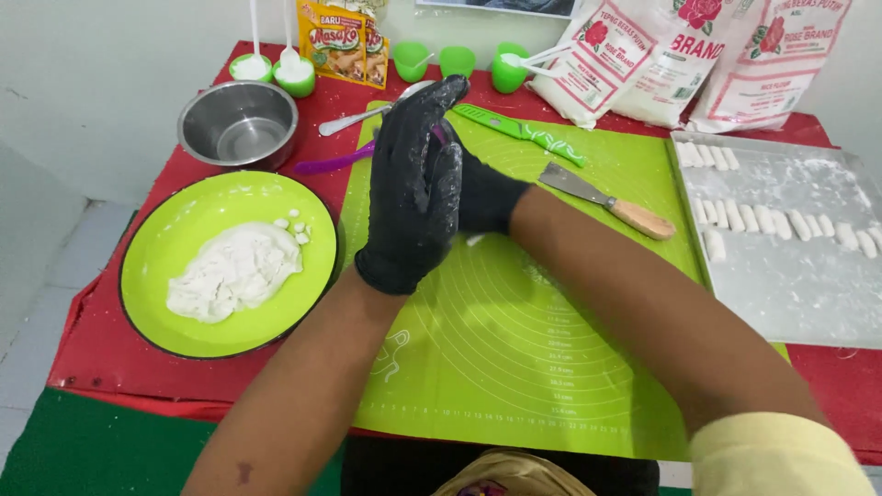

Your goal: The person rolls a piece of dough into a long cylinder on a silicone mat and then uses a spatula to cut it into small, uniform segments.

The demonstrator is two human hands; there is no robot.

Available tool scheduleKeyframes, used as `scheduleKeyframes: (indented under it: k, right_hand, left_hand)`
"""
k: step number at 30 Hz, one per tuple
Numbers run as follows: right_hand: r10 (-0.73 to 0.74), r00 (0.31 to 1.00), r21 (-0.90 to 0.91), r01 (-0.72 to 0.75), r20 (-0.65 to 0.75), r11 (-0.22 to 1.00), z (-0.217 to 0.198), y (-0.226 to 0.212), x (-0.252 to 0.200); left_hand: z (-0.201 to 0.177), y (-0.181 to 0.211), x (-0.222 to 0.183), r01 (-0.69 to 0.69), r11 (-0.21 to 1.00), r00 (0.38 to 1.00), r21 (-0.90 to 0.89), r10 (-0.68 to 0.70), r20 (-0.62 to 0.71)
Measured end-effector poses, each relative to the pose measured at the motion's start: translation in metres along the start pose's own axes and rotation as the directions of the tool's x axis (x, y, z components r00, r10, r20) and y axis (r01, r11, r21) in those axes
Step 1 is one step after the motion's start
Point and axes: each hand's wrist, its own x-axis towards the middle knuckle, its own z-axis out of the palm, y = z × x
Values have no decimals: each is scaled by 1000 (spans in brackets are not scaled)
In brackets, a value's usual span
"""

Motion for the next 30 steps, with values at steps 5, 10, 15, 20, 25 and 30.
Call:
scheduleKeyframes:
  k: [5, 10, 15, 20, 25, 30]
  right_hand:
    - [167, 986, 116, -165, -8, 980, -52, -18, 30]
    - [190, 973, 141, -208, 131, 968, -71, -29, -9]
    - [120, 934, -122, -83, 337, 989, -58, -62, -72]
    - [106, 935, -118, -70, 337, 991, -92, -104, -129]
    - [64, 932, -159, -6, 358, 987, -123, -137, -173]
    - [174, 958, -296, -102, 227, 950, -141, -155, -195]
  left_hand:
    - [-9, 3, 0, 11, 998, 1000, -64, -11, -13]
    - [-16, 17, 6, 13, 994, 1000, -113, -12, 10]
    - [-12, 15, 4, -23, 991, 999, -130, 26, 24]
    - [-11, 12, 2, -33, 993, 998, -117, 38, 43]
    - [-9, 10, 0, -45, 992, 998, -121, 51, 46]
    - [-8, 11, 1, -48, 991, 997, -125, 55, 53]
